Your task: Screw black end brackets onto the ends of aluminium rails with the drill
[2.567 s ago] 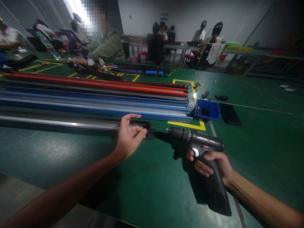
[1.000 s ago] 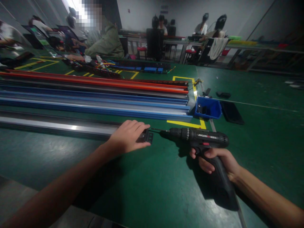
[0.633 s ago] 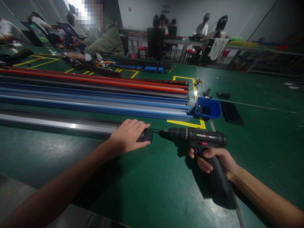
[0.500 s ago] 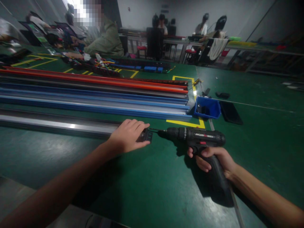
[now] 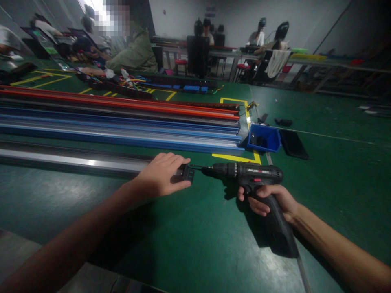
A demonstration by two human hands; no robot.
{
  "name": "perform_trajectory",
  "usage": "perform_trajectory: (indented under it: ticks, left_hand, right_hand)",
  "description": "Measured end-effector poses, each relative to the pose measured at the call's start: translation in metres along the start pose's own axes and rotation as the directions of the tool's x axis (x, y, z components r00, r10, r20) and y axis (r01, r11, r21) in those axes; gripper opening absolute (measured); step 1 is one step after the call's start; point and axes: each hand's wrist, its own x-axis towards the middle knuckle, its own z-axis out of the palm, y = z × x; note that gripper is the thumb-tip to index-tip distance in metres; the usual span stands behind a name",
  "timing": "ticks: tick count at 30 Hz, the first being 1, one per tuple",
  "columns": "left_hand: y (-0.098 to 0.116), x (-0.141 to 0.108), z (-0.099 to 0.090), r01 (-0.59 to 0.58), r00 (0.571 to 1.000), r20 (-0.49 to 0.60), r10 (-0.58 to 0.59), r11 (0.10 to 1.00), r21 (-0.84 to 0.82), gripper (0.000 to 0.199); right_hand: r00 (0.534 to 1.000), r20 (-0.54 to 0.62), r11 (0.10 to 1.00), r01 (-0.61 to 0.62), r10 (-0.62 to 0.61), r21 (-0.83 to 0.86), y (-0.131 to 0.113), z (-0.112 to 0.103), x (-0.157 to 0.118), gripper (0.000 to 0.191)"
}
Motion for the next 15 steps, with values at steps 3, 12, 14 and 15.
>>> perform_trajectory:
  ticks: [3,12,14,15]
  left_hand:
    - [-0.005,0.002,-0.01,0.045,0.998,0.037,-0.041,0.993,-0.113,0.055]
    - [-0.05,0.041,-0.021,-0.062,0.985,0.115,0.125,0.894,-0.443,0.029]
    - [-0.058,0.046,-0.016,-0.062,0.986,0.103,0.135,0.853,-0.518,0.025]
    - [-0.06,0.046,-0.013,-0.064,0.987,0.088,0.133,0.836,-0.545,0.024]
  right_hand:
    - [1.0,0.012,0.999,-0.014,0.013,0.032,-0.001,0.001,0.001,0.04]
    - [1.0,-0.004,0.999,-0.004,0.004,-0.037,0.0,0.001,0.0,0.027]
    - [1.0,-0.021,0.999,-0.005,0.004,-0.051,0.001,0.001,0.001,0.028]
    - [1.0,-0.026,0.998,-0.006,0.004,-0.056,0.002,0.001,0.001,0.028]
